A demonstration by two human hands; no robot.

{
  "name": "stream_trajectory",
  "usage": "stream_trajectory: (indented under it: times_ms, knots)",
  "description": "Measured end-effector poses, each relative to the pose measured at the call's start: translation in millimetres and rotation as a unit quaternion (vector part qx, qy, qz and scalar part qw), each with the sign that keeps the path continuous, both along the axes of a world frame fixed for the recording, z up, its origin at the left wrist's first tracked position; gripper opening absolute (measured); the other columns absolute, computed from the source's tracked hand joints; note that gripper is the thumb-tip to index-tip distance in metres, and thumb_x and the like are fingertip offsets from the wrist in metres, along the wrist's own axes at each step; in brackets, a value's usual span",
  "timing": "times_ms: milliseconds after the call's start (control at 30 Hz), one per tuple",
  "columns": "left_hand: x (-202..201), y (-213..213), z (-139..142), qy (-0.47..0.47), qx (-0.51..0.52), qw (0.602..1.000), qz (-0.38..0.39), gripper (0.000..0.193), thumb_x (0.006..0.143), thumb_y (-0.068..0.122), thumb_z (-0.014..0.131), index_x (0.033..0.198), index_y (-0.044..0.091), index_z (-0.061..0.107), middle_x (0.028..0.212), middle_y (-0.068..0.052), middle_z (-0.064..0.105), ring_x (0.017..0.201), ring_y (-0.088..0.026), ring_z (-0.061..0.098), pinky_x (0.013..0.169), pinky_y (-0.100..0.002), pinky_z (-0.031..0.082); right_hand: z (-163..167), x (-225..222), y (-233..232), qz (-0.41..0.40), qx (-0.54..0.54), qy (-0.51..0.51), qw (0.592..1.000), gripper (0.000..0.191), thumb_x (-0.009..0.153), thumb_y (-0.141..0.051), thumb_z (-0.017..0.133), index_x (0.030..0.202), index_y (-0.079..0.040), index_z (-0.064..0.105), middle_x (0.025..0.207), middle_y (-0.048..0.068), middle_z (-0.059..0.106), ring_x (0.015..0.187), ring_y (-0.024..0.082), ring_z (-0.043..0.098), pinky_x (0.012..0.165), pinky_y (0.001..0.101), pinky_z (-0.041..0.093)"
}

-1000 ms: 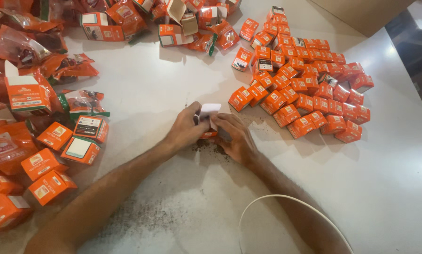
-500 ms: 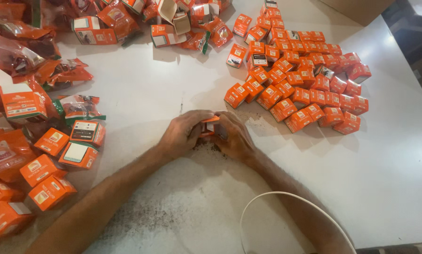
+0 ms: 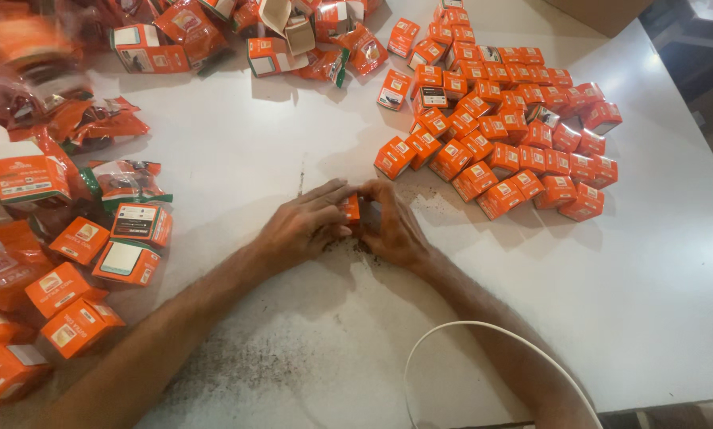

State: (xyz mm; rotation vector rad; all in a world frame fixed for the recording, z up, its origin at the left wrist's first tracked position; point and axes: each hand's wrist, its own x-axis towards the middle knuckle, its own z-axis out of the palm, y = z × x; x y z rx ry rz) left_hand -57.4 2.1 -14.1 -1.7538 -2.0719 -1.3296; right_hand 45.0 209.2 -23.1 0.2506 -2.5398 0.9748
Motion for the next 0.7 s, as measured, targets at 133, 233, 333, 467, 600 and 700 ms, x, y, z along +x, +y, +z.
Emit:
stream_trajectory:
  times_ms: [133,233,333,467,600,700]
  knots:
    - [0,-2,7,0.069,0.021,0.997,0.008,0.017,0.090,0.016,0.076,0.100,0.005,0.068,0.151,-0.024,0.050,0.143,-0.044,0.044,0.113,-0.056,0.042,9,-2,-7,0.020,0.097,0.052,0.994,0.088,0.078,-0.019,0.088,0.148,0.000,0.038,0.133,0.023,0.058,0.125,0.042,0.055,0.106,0.0510,0.045]
    - [1,-4,11,0.034,0.064,0.996,0.052,0.022,0.092,0.015,0.074,0.109,0.003,0.068,0.149,-0.025,0.049,0.140,-0.046,0.045,0.112,-0.055,0.043,18,-13,-7,-0.023,0.214,0.093,0.972,0.081,0.080,-0.026,0.083,0.146,-0.001,0.043,0.136,0.023,0.052,0.134,0.043,0.045,0.116,0.0579,0.032]
    - [1,-3,9,-0.014,0.092,0.988,0.123,0.022,0.096,0.010,0.071,0.115,0.001,0.064,0.147,-0.021,0.054,0.137,-0.042,0.051,0.111,-0.050,0.047,29,-29,9,-0.116,0.322,0.122,0.932,0.061,0.088,-0.038,0.078,0.136,-0.007,0.056,0.138,0.021,0.049,0.140,0.043,0.040,0.119,0.0640,0.021]
    - [-18,10,1,0.005,0.079,0.981,0.179,0.024,0.091,0.006,0.073,0.113,0.003,0.063,0.143,-0.020,0.055,0.135,-0.040,0.051,0.111,-0.050,0.045,34,-34,44,-0.183,0.331,0.048,0.925,0.059,0.095,-0.045,0.072,0.136,-0.005,0.057,0.148,0.021,0.048,0.144,0.040,0.038,0.120,0.0646,0.019]
    - [-89,38,6,0.057,0.059,0.953,0.290,0.038,0.090,0.002,0.075,0.124,0.005,0.058,0.142,-0.018,0.052,0.137,-0.040,0.047,0.116,-0.052,0.041,26,-32,65,-0.298,0.364,0.065,0.880,0.064,0.093,-0.035,0.073,0.146,-0.004,0.056,0.155,0.025,0.044,0.145,0.041,0.036,0.120,0.0623,0.021]
    - [-163,60,24,0.187,0.057,0.893,0.405,0.065,0.078,-0.002,0.070,0.139,0.000,0.047,0.149,-0.024,0.046,0.141,-0.043,0.039,0.116,-0.052,0.040,17,-25,66,-0.302,0.330,0.100,0.889,0.081,0.087,-0.034,0.079,0.149,0.007,0.048,0.155,0.035,0.037,0.147,0.046,0.031,0.117,0.0661,0.019]
